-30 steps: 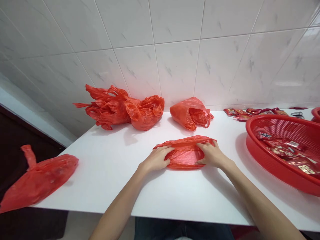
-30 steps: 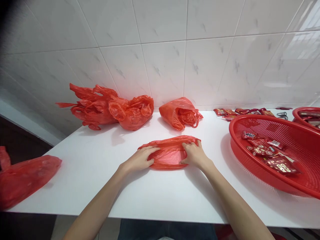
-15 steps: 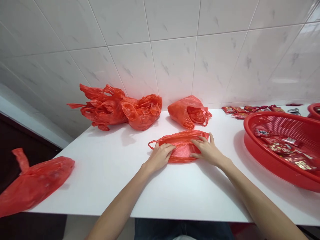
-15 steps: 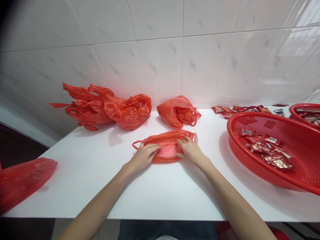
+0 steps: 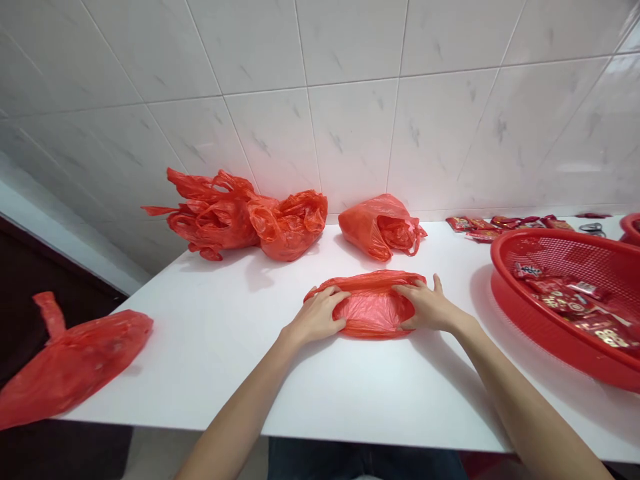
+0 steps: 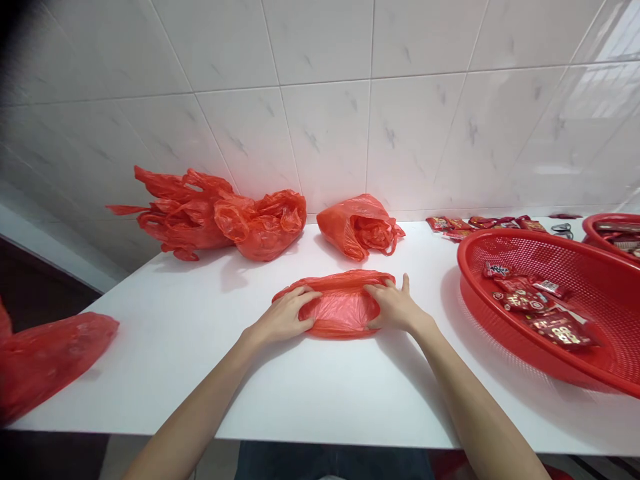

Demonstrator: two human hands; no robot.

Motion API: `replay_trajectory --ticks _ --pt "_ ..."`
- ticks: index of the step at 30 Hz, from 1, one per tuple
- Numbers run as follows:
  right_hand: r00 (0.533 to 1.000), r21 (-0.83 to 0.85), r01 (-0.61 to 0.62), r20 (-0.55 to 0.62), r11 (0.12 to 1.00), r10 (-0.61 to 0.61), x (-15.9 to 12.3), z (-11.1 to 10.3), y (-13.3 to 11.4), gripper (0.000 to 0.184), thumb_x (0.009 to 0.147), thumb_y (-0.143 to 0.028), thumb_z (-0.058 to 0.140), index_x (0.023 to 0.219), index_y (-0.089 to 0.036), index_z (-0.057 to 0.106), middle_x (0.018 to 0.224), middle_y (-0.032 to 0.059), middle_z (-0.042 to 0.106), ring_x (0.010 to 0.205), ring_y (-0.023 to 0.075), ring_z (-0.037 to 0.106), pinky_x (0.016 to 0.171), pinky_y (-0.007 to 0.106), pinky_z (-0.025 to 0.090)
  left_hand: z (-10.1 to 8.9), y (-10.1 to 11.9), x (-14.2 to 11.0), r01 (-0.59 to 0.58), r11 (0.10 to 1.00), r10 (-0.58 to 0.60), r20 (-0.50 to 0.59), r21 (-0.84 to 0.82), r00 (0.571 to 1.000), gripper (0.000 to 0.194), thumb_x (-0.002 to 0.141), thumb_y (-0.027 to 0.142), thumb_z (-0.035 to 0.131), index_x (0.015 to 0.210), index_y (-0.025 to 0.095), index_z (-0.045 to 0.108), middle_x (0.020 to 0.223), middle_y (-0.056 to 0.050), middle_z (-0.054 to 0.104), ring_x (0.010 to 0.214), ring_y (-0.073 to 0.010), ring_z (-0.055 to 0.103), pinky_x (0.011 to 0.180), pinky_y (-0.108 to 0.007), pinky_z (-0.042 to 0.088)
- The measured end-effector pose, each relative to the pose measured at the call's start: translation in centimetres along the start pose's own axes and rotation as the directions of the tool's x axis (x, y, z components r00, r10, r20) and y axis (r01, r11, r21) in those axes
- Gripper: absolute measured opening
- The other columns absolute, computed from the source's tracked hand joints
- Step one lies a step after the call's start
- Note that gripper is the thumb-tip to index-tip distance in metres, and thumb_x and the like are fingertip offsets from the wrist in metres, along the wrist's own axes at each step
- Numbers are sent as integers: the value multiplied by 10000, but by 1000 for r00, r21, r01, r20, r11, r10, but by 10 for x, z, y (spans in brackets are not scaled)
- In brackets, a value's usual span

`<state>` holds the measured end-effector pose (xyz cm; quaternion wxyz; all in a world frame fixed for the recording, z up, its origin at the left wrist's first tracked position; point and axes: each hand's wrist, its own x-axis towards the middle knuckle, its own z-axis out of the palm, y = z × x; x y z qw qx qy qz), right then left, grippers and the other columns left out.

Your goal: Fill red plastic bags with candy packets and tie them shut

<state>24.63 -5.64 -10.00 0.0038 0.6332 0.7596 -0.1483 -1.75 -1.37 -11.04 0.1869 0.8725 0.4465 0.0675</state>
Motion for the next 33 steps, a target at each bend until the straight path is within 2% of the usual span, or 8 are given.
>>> replay_trajectory --ticks 6,10,13,15,18,23,29,33 --pt "970 -44 110 -215 993 -117 7 8 -7 369 885 -319 629 1241 -220 647 1291 132 675 1331 392 473 1149 764 61 6 -3 -1 -101 994 100 -42 -47 994 548 764 204 640 1312 225 643 1392 -81 617 1297 -307 570 1078 -431 489" --pt "967 -62 132 -209 989 -143 9 12 -14 303 857 -327 697 1134 -205 691 1210 140 707 1322 406 486 1147 752 104 14 -3 2 -138 990 133 -130 -30 983 366 914 243 524 1244 222 681 1322 -77 669 1231 -269 618 1034 -406 518" --pt "984 -18 123 -125 992 -124 8 13 -12 416 807 -384 766 1166 -194 678 1250 159 686 1308 409 503 1145 760 93 17 -6 5 -128 992 127 -151 -1 980 361 985 246 416 1221 222 687 1308 -73 683 1205 -249 636 1104 -442 462" --pt "992 4 101 -82 995 -100 8 14 -9 583 772 -392 801 1288 -189 622 1367 185 617 1358 422 455 1140 776 60 17 -10 6 -94 995 96 -126 27 987 354 981 260 441 1249 231 671 1348 -77 666 1258 -265 607 1210 -541 300" --pt "998 11 55 -44 998 -55 9 15 -3 759 746 -367 815 1424 -200 519 1477 202 522 1429 433 364 1133 789 36 16 -12 5 -18 999 22 -89 40 996 369 962 302 498 1296 242 642 1408 -97 628 1344 -296 544 1235 -643 82" --pt "999 33 22 -26 999 -21 10 15 5 801 731 -373 795 1457 -237 484 1489 196 510 1409 453 381 1107 813 30 13 -9 2 58 998 -57 -50 9 997 406 920 332 541 1302 239 641 1441 -113 599 1380 -310 511 1232 -653 75" --pt "999 14 47 -24 999 -47 7 10 5 794 731 -387 797 1446 -208 501 1472 191 530 1391 450 397 1122 797 5 10 -5 1 58 998 -58 -45 -5 997 429 895 338 574 1307 238 638 1448 -108 592 1392 -321 495 1239 -635 106" --pt "985 3 115 -131 993 -114 7 8 1 576 837 -432 707 1357 -218 585 1361 147 631 1330 414 467 1147 770 20 10 -3 0 50 999 -50 -44 3 998 412 902 327 583 1297 228 640 1449 -111 589 1389 -314 495 1241 -611 147"
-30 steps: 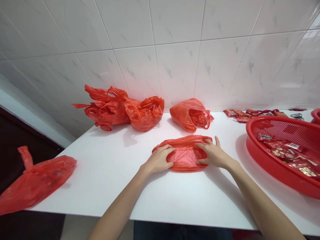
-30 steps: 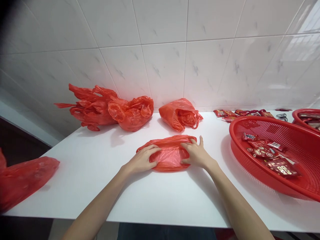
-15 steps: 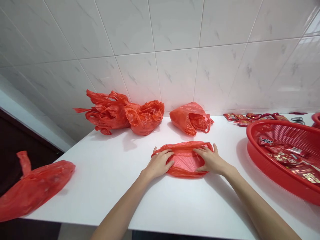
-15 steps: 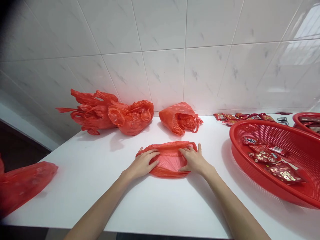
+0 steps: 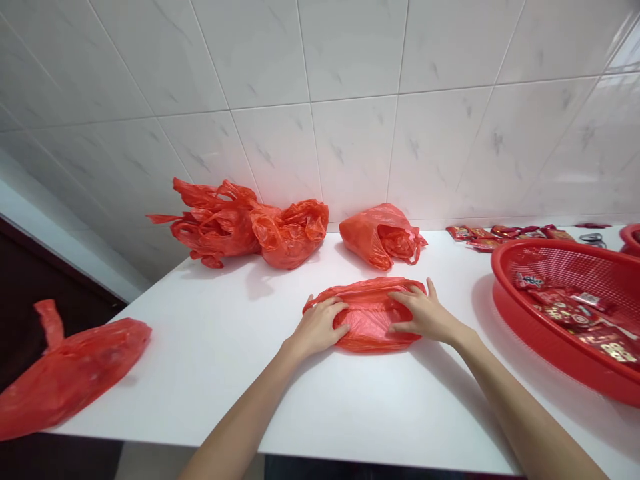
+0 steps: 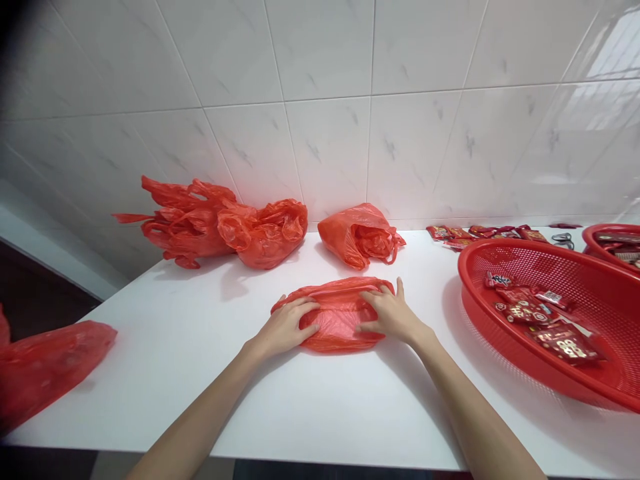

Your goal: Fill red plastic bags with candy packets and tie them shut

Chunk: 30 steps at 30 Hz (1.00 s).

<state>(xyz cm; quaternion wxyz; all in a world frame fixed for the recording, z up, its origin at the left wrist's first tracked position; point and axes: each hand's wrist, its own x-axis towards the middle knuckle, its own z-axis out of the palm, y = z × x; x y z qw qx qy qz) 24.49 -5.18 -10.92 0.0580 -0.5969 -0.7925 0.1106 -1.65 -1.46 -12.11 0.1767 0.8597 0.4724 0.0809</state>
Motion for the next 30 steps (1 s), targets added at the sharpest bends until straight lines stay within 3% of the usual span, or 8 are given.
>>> replay_trajectory --ticks 3,8,15,19,23,27,30 --pt "998 -42 -12 -69 999 9 2 1 -2 350 909 -351 618 1228 -211 650 1256 127 688 1278 380 515 1145 767 19 1 1 0 -25 1000 26 -49 14 998 326 951 317 518 1226 236 674 1375 -85 647 1310 -291 569 1237 -594 170" --pt "997 -65 -70 22 995 71 4 -1 0 150 903 -263 586 1007 -207 679 1079 105 734 1199 366 568 1108 797 48 -1 1 2 -36 999 38 -108 19 993 350 997 215 376 1092 259 710 1244 -34 724 1168 -236 652 1224 -583 191" --pt "993 -63 -91 66 994 95 5 -1 7 249 928 -218 509 1124 -196 661 1045 125 726 1194 351 577 1106 788 47 -2 1 3 -1 1000 4 -98 31 995 378 899 130 434 1123 264 708 1255 -42 725 1191 -262 648 1218 -603 192" --pt "986 -25 -137 98 990 139 4 -3 10 406 852 -110 535 1234 -201 633 1089 115 719 1230 346 557 1119 777 11 -1 1 3 16 1000 -14 -92 24 996 450 848 85 430 1158 267 701 1284 -46 710 1223 -269 632 1219 -623 180" --pt "987 -34 -130 91 991 133 3 -5 10 492 779 -23 503 1213 -208 643 1046 104 714 1234 339 541 1115 784 34 0 2 3 22 999 -19 -71 30 997 483 852 60 405 1196 258 679 1337 -56 680 1256 -260 609 1221 -638 148" --pt "997 -99 -65 32 993 69 1 -6 6 429 756 -5 483 1083 -203 677 999 101 720 1246 346 520 1119 781 52 1 1 2 -3 1000 4 -86 17 996 445 892 99 409 1207 274 671 1329 -49 683 1238 -255 618 1220 -653 115" --pt "998 -69 -21 -53 997 17 1 -4 1 293 869 -116 484 1053 -220 687 1068 102 727 1268 351 510 1129 773 47 2 0 1 -20 1000 20 -98 4 995 364 912 199 479 1213 265 672 1339 -63 675 1252 -275 609 1223 -655 80"
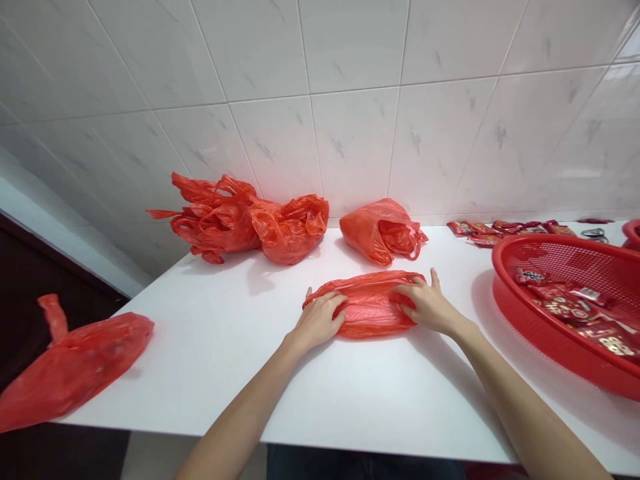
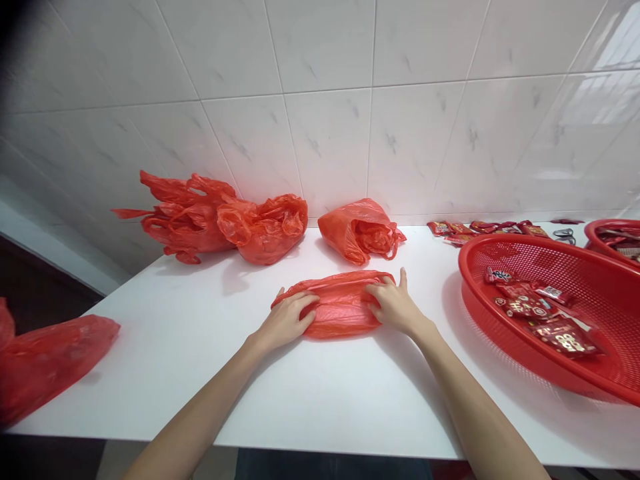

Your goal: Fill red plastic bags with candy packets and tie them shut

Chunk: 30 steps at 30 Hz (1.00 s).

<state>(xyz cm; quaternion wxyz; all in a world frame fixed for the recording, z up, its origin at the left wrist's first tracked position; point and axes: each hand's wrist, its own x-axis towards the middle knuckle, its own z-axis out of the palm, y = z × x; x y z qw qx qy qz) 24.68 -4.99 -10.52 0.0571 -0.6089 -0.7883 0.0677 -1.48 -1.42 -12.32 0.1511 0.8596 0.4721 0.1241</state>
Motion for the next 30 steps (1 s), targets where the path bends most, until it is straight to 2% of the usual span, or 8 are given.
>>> replay_trajectory --ticks 3,5,9,16,24,30 --pt "998 39 40 -43 998 -38 1 3 -2 266 913 -293 560 1146 -236 675 1223 111 699 1288 369 504 1136 772 30 -1 1 -1 -4 1000 5 35 -28 999 363 903 279 546 1247 258 658 1371 -80 654 1322 -307 558 1216 -674 35" --pt "1000 40 29 -4 999 -29 1 6 0 405 857 -360 662 1242 -235 646 1318 127 658 1302 394 494 1137 775 19 -3 2 -1 1 999 2 76 -40 997 393 898 309 566 1281 260 640 1407 -87 629 1378 -324 507 1209 -690 9" --pt "987 69 -48 155 996 36 1 8 7 686 785 -458 761 1396 -214 564 1423 175 583 1365 437 431 1110 803 -16 -6 3 -2 29 999 -24 141 -34 990 450 899 345 573 1339 261 602 1460 -95 583 1417 -330 464 1207 -688 -35" --pt "971 102 -119 217 988 94 0 5 11 776 754 -439 785 1455 -243 518 1473 166 538 1392 436 417 1134 773 -23 -8 2 -2 42 999 -35 169 -33 985 487 882 378 606 1358 275 590 1456 -85 588 1414 -333 468 1215 -672 -58" --pt "967 126 -157 222 980 127 2 10 16 805 742 -414 773 1463 -190 495 1480 176 528 1395 411 428 1146 747 -61 -11 3 -4 58 997 -46 190 -57 981 529 867 374 623 1383 270 577 1470 -85 575 1425 -341 450 1212 -674 -68" --pt "959 108 -162 252 981 130 0 8 15 825 739 -450 753 1479 -212 478 1501 147 513 1402 413 426 1145 747 -82 -10 3 -5 45 997 -32 194 -63 980 446 879 420 600 1297 280 663 1436 -84 608 1431 -358 441 1202 -683 -86"
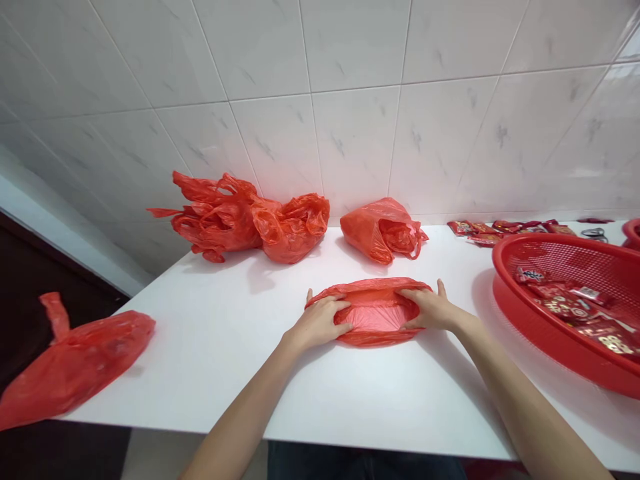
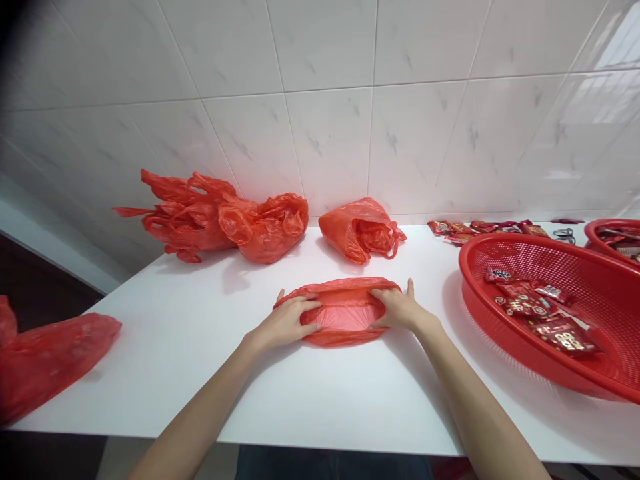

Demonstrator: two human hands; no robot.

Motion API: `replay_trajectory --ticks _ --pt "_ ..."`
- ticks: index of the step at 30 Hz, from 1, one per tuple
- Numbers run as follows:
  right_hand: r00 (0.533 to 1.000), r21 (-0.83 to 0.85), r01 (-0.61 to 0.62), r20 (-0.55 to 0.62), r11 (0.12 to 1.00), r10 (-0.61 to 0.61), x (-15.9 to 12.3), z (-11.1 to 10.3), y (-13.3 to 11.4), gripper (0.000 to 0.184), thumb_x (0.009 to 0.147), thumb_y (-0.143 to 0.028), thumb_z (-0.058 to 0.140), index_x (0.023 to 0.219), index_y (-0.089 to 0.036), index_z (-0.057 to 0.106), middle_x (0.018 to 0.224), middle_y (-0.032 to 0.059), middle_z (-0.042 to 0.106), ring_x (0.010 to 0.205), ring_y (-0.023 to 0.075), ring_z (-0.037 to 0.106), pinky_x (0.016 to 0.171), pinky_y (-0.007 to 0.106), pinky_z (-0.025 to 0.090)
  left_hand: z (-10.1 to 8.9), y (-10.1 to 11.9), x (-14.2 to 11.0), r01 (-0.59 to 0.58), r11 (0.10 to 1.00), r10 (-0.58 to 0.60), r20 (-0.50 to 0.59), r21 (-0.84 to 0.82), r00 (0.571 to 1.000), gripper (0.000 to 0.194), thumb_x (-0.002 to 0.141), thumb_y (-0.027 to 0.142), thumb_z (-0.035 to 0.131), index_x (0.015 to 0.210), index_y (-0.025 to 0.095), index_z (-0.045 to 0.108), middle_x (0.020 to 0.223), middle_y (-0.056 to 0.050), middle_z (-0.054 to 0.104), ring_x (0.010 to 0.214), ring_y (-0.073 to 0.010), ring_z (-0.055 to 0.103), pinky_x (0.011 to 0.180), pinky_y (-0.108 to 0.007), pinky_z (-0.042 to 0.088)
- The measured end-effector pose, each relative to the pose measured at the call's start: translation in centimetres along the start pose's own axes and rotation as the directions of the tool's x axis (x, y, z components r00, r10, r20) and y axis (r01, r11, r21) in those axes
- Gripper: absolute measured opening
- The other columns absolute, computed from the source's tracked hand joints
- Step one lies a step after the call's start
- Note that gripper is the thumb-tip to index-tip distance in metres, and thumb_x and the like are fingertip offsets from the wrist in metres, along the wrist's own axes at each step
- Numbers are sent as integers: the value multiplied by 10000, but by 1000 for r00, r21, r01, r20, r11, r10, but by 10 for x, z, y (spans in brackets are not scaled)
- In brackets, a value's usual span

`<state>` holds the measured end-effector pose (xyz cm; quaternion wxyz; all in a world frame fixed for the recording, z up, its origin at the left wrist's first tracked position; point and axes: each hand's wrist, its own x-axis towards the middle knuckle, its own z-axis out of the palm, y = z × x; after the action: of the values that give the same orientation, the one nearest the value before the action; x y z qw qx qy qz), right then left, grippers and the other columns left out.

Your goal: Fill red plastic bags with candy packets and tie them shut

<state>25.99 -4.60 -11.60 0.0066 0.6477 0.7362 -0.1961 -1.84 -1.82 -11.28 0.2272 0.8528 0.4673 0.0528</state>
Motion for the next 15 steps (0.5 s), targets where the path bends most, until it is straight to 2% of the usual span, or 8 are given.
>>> replay_trajectory --ticks 3,6,10,15 --pt "1000 -9 -13 14 1000 13 -1 -1 -1 838 743 -441 752 1496 -214 462 1510 141 503 1415 409 413 1155 730 -94 1 0 0 -9 1000 9 -13 1 1000 429 867 415 622 1258 254 689 1452 -107 590 1420 -366 455 1196 -692 -87" --pt "1000 -14 -20 16 1000 21 -2 -3 -2 833 734 -427 767 1482 -192 487 1504 160 505 1414 421 408 1155 730 -96 4 0 1 -27 1000 26 -56 -15 998 357 877 378 618 1197 252 715 1372 -99 657 1362 -357 524 1191 -705 -79" --pt "999 -10 51 -8 999 -51 -4 -6 -3 796 736 -423 774 1456 -200 520 1486 162 526 1396 434 420 1142 752 -90 10 1 6 -22 1000 20 -144 -13 989 251 928 333 561 1084 241 735 1298 -91 703 1279 -321 601 1201 -702 -8" --pt "983 16 144 -113 989 -141 -3 -4 -8 518 851 -506 665 1295 -240 648 1345 120 651 1313 426 490 1141 770 -23 15 3 10 -8 1000 13 -196 27 981 213 913 303 596 1049 216 734 1303 -114 695 1269 -315 608 1213 -680 62"
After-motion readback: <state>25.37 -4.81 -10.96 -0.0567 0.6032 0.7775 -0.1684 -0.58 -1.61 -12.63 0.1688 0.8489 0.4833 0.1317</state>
